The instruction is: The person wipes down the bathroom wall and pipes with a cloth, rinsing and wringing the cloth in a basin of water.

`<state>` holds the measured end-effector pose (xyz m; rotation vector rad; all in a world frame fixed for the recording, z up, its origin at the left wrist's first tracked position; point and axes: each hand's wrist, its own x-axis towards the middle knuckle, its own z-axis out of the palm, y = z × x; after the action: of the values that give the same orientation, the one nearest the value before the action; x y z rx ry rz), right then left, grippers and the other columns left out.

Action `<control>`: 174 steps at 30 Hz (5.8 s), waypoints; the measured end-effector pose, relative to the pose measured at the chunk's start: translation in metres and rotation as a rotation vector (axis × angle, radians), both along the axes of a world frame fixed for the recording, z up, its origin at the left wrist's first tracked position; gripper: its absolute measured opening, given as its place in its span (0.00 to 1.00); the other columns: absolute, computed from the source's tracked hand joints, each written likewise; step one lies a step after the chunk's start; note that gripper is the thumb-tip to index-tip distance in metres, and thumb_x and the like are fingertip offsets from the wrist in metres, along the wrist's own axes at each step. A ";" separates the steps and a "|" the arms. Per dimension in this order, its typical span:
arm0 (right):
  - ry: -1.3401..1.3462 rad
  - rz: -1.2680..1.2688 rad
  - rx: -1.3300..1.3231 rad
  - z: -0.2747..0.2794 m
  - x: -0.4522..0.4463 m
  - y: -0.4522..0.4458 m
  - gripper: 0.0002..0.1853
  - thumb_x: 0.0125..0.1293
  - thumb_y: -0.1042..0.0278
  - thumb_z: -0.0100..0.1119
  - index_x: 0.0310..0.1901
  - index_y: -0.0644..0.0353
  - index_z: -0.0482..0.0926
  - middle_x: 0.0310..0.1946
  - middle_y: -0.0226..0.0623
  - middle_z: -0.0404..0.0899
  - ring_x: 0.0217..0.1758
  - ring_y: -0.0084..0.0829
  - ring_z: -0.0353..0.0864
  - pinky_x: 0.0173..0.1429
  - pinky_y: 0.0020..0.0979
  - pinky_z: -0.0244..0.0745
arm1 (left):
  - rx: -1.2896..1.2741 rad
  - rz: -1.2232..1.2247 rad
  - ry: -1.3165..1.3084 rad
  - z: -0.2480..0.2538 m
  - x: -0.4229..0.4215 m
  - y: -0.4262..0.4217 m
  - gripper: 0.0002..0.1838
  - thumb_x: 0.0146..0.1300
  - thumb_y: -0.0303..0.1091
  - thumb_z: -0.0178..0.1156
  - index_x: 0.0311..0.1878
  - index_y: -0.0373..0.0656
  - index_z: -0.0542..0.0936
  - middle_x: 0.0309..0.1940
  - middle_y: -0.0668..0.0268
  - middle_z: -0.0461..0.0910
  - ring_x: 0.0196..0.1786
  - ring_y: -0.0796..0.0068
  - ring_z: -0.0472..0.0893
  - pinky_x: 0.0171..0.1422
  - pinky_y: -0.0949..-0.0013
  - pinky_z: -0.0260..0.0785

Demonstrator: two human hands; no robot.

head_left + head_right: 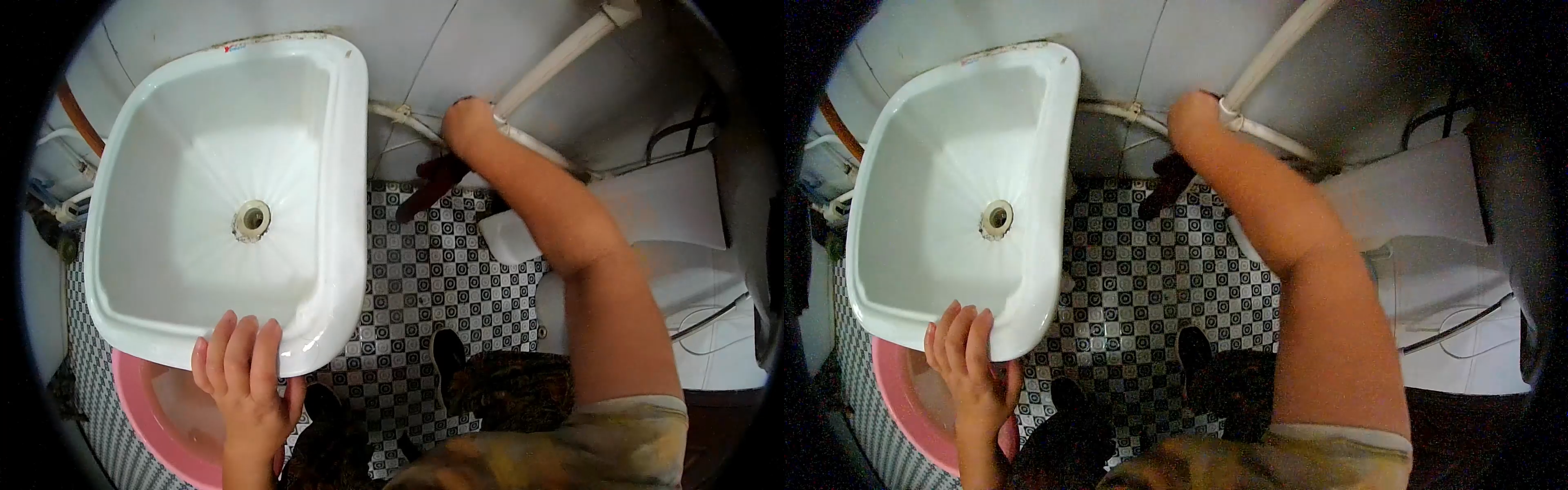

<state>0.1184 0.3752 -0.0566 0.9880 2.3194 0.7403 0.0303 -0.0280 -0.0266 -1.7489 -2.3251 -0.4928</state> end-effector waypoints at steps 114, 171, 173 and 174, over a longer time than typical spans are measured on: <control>0.882 0.316 -0.186 0.116 -0.135 -0.078 0.17 0.57 0.62 0.39 0.33 0.62 0.78 0.34 0.51 0.77 0.40 0.51 0.75 0.46 0.44 0.68 | 0.144 -0.055 -0.096 0.000 -0.004 -0.002 0.30 0.39 0.35 0.63 0.51 0.44 0.71 0.49 0.61 0.69 0.58 0.61 0.65 0.63 0.55 0.46; 1.597 0.612 -2.260 0.299 -0.029 -0.410 0.19 0.66 0.63 0.34 0.43 0.68 0.74 0.38 0.43 0.78 0.42 0.33 0.76 0.52 0.36 0.69 | 0.460 0.480 -1.026 -0.024 0.006 -0.240 0.39 0.50 0.44 0.64 0.63 0.41 0.58 0.57 0.49 0.65 0.62 0.57 0.64 0.64 0.62 0.56; 1.670 0.321 -2.398 0.275 -0.052 -0.425 0.18 0.66 0.64 0.35 0.47 0.68 0.72 0.44 0.43 0.76 0.49 0.34 0.73 0.59 0.37 0.63 | 0.528 0.465 -0.950 -0.038 0.001 -0.224 0.39 0.52 0.41 0.63 0.64 0.42 0.56 0.58 0.54 0.63 0.62 0.62 0.63 0.63 0.64 0.57; 1.718 0.082 -2.470 0.260 -0.064 -0.433 0.17 0.67 0.66 0.36 0.49 0.67 0.70 0.49 0.41 0.74 0.54 0.35 0.71 0.64 0.37 0.58 | 0.581 0.442 -0.881 -0.046 -0.003 -0.216 0.39 0.53 0.37 0.63 0.65 0.43 0.53 0.60 0.59 0.61 0.62 0.66 0.62 0.63 0.66 0.58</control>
<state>0.0549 -0.0576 0.2035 0.1478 -1.2265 2.4919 0.0271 -0.2444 -0.0726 -0.7682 -2.5207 -1.8875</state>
